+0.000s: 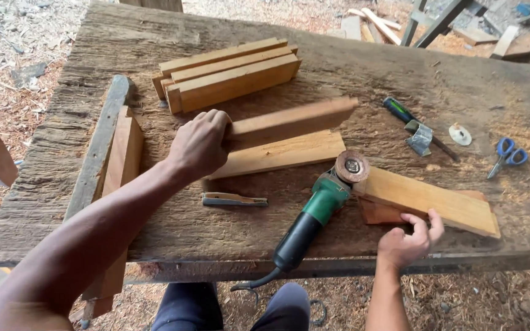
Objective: The person uses a handheld angle grinder with a sanding disc to smooth the edges and surfaces of a rectangular wooden block. They hold the wood with one hand while operating the tool with the other, rotating the block to access different sides. After finishing, the person places the block on a wooden workbench alongside other pieces.
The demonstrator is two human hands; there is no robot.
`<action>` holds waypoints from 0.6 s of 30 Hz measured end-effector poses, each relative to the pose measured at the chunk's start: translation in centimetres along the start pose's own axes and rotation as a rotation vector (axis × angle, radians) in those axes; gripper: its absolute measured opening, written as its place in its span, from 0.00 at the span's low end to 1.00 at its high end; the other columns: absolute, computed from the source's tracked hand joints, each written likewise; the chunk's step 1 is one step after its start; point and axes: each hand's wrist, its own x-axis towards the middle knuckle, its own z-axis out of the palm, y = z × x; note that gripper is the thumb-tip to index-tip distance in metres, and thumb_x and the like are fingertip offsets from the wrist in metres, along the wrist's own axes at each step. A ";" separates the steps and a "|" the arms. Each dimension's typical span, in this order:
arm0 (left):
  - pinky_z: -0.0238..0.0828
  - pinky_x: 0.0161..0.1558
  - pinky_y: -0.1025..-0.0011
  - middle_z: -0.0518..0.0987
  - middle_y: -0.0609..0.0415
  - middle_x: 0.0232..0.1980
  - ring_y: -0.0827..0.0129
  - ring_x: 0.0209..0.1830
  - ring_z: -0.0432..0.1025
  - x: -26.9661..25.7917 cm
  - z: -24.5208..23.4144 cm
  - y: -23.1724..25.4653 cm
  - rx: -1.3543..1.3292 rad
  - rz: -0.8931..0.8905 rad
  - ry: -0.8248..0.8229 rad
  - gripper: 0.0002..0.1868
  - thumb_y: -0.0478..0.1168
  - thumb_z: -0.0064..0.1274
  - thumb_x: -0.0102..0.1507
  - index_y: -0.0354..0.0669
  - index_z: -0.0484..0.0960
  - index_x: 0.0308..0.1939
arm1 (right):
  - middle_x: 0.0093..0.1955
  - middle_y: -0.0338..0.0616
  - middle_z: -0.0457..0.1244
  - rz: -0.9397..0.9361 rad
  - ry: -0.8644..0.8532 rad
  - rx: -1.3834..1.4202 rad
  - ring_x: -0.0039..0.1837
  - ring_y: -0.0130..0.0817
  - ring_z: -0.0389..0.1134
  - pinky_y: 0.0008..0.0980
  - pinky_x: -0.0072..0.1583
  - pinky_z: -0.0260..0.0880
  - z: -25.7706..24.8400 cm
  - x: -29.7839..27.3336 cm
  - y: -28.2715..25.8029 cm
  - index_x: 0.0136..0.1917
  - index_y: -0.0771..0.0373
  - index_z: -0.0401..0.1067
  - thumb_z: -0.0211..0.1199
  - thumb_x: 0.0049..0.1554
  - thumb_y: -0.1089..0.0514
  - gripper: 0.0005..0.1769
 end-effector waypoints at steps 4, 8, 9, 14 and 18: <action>0.70 0.41 0.54 0.76 0.48 0.41 0.51 0.43 0.71 -0.6 2.7 -0.9 0.162 0.119 0.067 0.08 0.36 0.50 0.57 0.45 0.71 0.41 | 0.64 0.67 0.64 -0.040 0.003 0.041 0.70 0.61 0.63 0.57 0.71 0.62 -0.1 0.0 0.0 0.40 0.72 0.77 0.47 0.41 0.66 0.19; 0.71 0.42 0.54 0.76 0.46 0.41 0.51 0.42 0.71 -0.5 2.3 -0.7 0.110 0.081 0.041 0.09 0.38 0.53 0.59 0.42 0.71 0.40 | 0.65 0.64 0.64 -0.038 0.010 0.015 0.70 0.59 0.64 0.57 0.70 0.63 -0.2 0.0 -0.2 0.39 0.71 0.77 0.47 0.42 0.65 0.19; 0.70 0.42 0.53 0.76 0.45 0.40 0.51 0.41 0.71 -0.3 2.2 -0.6 0.112 0.078 0.040 0.09 0.41 0.52 0.63 0.42 0.72 0.40 | 0.64 0.64 0.64 -0.050 0.022 0.021 0.69 0.60 0.65 0.57 0.69 0.64 -0.1 0.1 -0.2 0.39 0.71 0.77 0.47 0.42 0.64 0.19; 0.72 0.43 0.54 0.76 0.47 0.42 0.50 0.45 0.73 0.1 2.3 -1.1 0.158 0.091 -0.014 0.16 0.42 0.55 0.55 0.43 0.72 0.44 | 0.65 0.58 0.64 0.021 0.003 0.018 0.70 0.58 0.64 0.55 0.72 0.61 -0.2 0.2 -0.4 0.39 0.65 0.77 0.50 0.48 0.68 0.13; 0.68 0.32 0.46 0.81 0.44 0.33 0.43 0.31 0.76 -0.1 1.4 -0.2 0.082 0.112 0.030 0.10 0.44 0.52 0.63 0.42 0.76 0.35 | 0.62 0.67 0.65 -0.123 0.040 0.046 0.67 0.62 0.65 0.56 0.69 0.64 -0.1 0.1 0.4 0.40 0.73 0.79 0.51 0.45 0.63 0.18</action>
